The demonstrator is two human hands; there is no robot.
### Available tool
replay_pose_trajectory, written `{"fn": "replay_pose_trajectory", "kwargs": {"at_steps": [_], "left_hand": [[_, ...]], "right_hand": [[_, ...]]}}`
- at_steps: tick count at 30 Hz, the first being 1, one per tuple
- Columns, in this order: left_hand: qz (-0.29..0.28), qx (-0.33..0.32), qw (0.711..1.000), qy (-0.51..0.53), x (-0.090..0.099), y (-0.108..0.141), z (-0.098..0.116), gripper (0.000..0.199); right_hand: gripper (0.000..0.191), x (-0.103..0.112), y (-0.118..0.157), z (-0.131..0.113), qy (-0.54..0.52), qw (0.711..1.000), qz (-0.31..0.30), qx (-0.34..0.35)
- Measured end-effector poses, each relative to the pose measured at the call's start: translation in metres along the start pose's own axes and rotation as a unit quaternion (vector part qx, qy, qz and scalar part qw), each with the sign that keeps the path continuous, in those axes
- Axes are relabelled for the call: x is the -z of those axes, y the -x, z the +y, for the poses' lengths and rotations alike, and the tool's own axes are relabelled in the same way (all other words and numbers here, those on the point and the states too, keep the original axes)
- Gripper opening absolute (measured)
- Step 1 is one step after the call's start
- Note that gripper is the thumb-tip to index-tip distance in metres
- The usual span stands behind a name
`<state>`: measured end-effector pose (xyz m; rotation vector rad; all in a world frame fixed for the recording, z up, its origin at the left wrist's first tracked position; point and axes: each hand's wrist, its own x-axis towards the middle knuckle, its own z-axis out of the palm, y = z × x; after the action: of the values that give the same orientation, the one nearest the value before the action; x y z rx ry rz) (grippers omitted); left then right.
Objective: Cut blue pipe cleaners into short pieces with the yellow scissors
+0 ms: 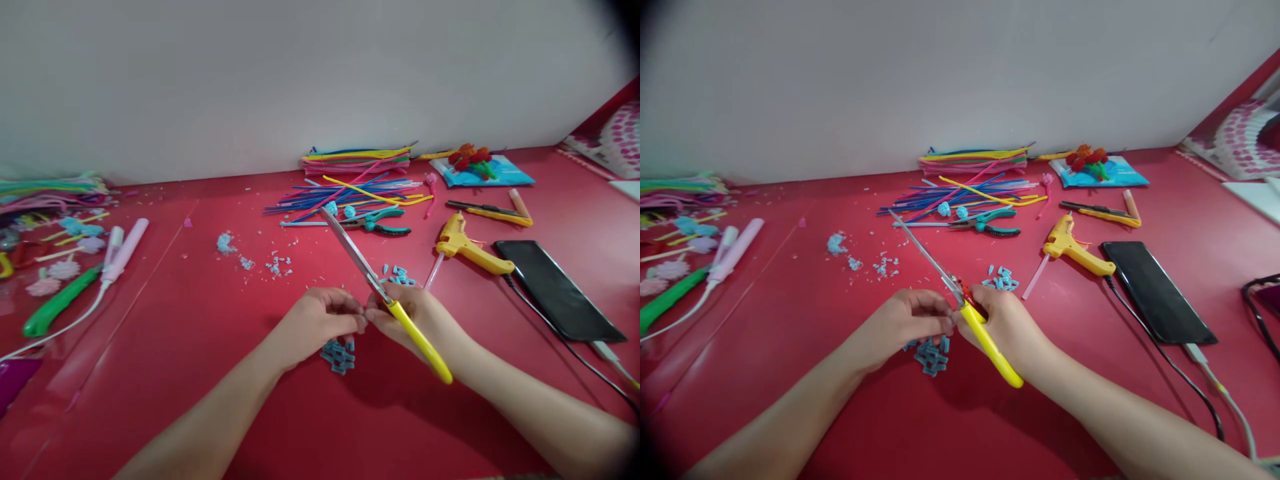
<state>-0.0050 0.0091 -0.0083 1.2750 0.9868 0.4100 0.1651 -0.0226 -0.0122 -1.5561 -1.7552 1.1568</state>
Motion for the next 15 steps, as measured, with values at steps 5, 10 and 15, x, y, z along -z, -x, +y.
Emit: {"fn": "replay_pose_trajectory", "kwargs": {"at_steps": [5,10,15], "left_hand": [[0.03,-0.024,0.999,-0.019,-0.0027,-0.0022,-0.0034,0.01],[0.026,-0.022,0.999,0.04,-0.0059,-0.0006,0.0007,0.006],[0.041,-0.034,0.993,0.104,-0.0022,-0.0004,0.0033,0.007]], "right_hand": [[0.014,-0.0024,-0.0001,0.0025,0.02,1.0,0.012,0.002],[0.016,-0.0019,-0.0009,-0.0019,-0.011,1.0,0.017,-0.017],[0.026,0.0047,-0.0011,-0.003,0.008,1.0,0.01,-0.02]]}}
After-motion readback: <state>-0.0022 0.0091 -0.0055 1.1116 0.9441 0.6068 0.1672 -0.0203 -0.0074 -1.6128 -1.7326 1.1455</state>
